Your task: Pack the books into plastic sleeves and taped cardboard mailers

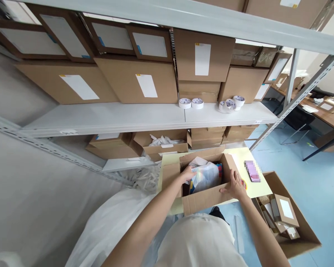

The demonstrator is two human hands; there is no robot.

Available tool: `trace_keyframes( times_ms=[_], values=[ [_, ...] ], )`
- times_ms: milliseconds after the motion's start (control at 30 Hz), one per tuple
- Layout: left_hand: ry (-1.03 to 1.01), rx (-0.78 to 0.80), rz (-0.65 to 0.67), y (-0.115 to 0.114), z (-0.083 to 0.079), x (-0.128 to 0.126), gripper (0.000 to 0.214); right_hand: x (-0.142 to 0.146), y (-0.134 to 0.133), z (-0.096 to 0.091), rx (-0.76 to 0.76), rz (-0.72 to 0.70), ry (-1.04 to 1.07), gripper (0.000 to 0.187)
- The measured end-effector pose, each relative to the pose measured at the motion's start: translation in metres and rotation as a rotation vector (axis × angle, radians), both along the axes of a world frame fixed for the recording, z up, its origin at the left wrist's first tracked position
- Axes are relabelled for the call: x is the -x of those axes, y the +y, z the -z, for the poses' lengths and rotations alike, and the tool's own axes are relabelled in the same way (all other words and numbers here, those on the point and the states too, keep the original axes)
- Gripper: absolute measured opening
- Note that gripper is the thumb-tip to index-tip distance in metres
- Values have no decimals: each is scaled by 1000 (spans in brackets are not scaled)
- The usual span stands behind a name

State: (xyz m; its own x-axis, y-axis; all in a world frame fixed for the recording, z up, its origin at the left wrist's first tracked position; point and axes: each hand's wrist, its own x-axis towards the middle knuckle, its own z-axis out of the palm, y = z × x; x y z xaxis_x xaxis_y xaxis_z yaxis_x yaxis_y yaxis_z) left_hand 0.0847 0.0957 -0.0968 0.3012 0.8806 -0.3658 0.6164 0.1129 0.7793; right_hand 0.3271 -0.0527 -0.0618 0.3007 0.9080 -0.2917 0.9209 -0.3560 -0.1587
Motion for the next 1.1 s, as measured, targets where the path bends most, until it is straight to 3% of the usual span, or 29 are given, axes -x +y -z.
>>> trace_keyframes(
  times_ms=[167, 267, 333, 400, 467, 533, 600, 667, 733, 933, 1033, 1100],
  values=[
    [131, -95, -6, -17, 2, -7, 66, -4, 2, 4, -9, -5, 33, 103],
    [136, -203, 87, -39, -15, 3, 62, -10, 3, 9, -62, 23, 80, 102],
    [129, -393, 139, -55, -28, 20, 49, -17, 4, 12, -177, 64, 135, 94],
    [139, -599, -60, -71, -35, 44, 53, -27, 4, 13, -349, 174, 205, 89],
    [126, -641, -396, -84, -33, 70, 76, -38, 4, 12, -503, 347, 317, 94],
    [-5, -468, -676, -93, -22, 90, 85, -46, 5, 8, -581, 497, 522, 98],
    [-247, -185, -790, -98, -9, 102, 69, -52, 6, 3, -594, 544, 783, 90],
    [-481, 29, -768, -102, -1, 104, 53, -55, 7, 0, -597, 496, 980, 75],
    [-590, 70, -717, -104, 0, 100, 51, -56, 9, -1, -610, 415, 1047, 60],
    [-409, -154, -654, -94, -20, 89, 40, -46, 13, 4, -635, 124, 751, 26],
    [-316, -262, -554, -83, -27, 87, 39, -34, 20, 0, -559, -115, 564, 24],
    [-299, -311, -414, -77, -32, 86, 49, -31, 24, -3, -507, -292, 459, 27]
  ],
)
